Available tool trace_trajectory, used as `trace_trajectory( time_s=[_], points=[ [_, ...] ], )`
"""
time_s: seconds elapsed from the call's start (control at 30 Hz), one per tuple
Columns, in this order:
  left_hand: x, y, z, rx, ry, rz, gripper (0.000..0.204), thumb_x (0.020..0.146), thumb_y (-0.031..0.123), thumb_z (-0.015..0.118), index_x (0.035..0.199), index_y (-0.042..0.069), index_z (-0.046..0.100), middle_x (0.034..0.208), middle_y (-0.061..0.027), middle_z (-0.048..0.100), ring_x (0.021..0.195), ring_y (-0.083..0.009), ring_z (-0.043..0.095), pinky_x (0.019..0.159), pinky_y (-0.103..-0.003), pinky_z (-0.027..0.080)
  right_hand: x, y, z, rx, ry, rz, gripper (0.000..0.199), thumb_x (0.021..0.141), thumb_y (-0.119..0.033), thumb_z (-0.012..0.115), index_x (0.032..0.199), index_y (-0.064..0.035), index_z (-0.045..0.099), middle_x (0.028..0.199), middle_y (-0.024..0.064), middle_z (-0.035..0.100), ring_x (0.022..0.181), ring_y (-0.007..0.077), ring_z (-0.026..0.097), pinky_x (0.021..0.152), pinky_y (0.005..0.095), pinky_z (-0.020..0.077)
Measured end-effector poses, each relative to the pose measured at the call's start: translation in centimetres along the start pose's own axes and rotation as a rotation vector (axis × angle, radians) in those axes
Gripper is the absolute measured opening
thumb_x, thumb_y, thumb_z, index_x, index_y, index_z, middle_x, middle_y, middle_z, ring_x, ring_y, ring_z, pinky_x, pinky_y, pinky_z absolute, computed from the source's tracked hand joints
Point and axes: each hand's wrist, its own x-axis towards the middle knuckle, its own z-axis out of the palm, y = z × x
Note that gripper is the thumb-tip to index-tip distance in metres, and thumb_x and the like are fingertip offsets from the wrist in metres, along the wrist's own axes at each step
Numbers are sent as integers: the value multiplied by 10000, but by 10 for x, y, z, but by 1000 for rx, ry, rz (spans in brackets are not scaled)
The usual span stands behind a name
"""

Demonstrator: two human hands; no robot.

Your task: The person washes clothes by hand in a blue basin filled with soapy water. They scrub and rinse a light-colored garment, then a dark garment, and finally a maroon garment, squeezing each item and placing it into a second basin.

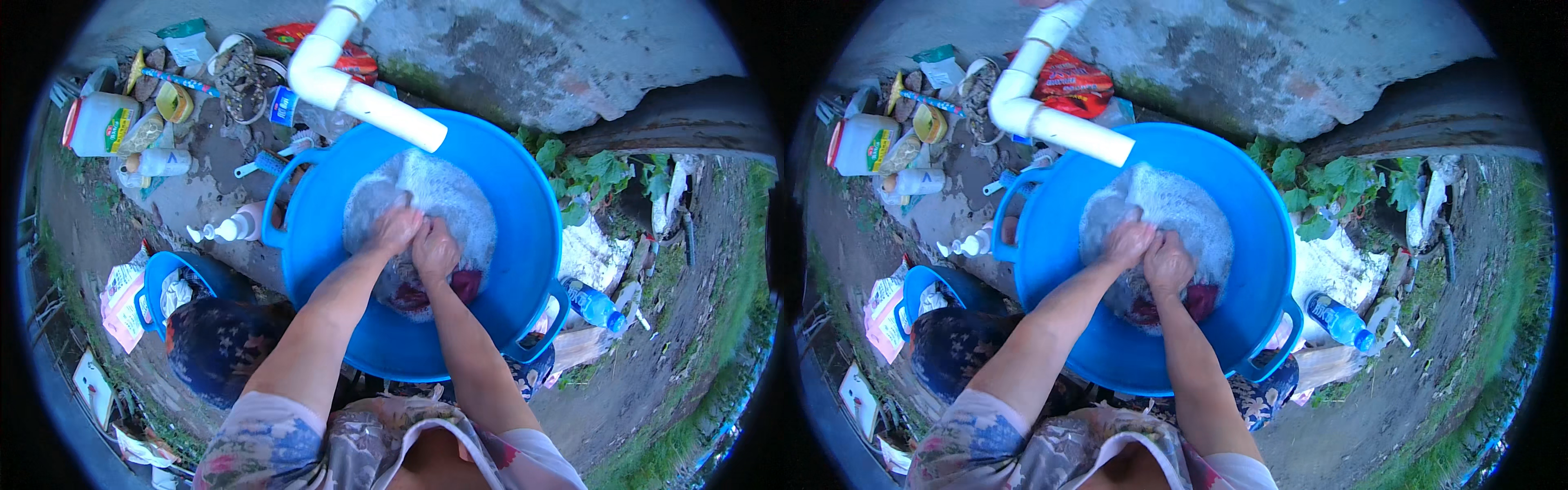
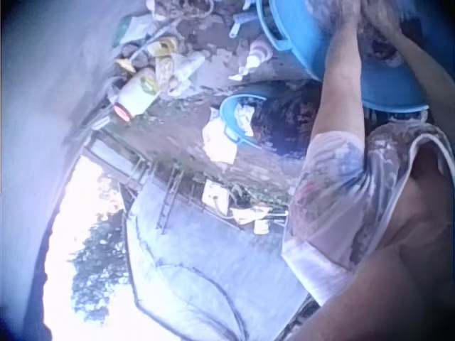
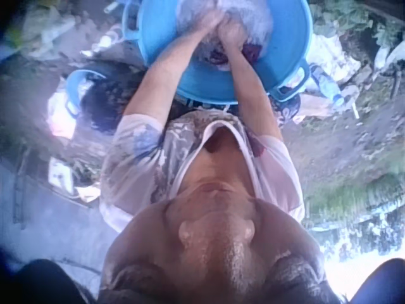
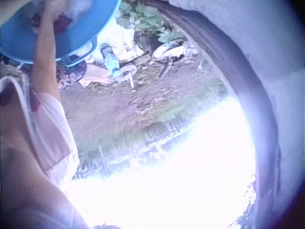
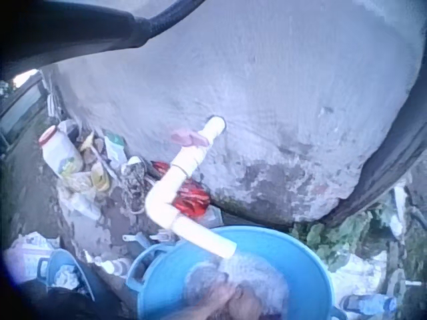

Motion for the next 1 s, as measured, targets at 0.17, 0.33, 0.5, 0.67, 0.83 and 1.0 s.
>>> trace_trajectory(
  time_s=[0.17,0.33,0.5,0.67,0.83,1.0],
  points=[
    [-6,52,-36,158,52,412,326,868,350,499,1074,116,594,1059,-144,599,1085,-310,505,911,-438,381,43,18,-52,1260,-256,558,316,898,-360,473,961,-63,560,918,96,609,809,215,596,672,369,492],
    [-74,79,5,-83,547,303,330,886,300,495,1164,157,598,1360,-116,370,1220,-334,383,1003,-501,274,-27,79,-1,541,-30,-237,355,878,-221,498,1173,-25,533,1052,166,602,984,288,575,864,406,444],
    [-87,28,30,27,437,254,260,857,259,504,1049,195,667,1318,-105,421,1208,-370,369,986,-521,286,-44,45,8,160,49,-268,245,827,-244,529,987,-65,580,1007,204,580,975,376,528,809,473,415],
    [-28,13,24,-45,215,227,219,849,224,492,927,126,672,1071,-92,586,1036,-297,505,827,-422,421,-10,51,23,197,11,-122,289,866,-301,477,883,-20,542,824,209,590,785,410,548,695,483,436],
    [38,-19,-18,-239,-43,-403,428,858,379,455,981,4,622,1095,-233,584,963,-381,583,878,-485,419,24,71,-26,524,-300,75,509,777,-384,644,1123,-30,527,972,238,601,937,385,579,844,453,440],
    [-36,-4,-50,226,146,394,486,745,269,656,1189,102,552,1293,-148,486,1177,-301,469,972,-410,380,-21,75,-64,-124,-394,-108,901,592,-281,816,1333,-62,354,1101,203,587,1084,356,539,949,414,416]
  ],
)
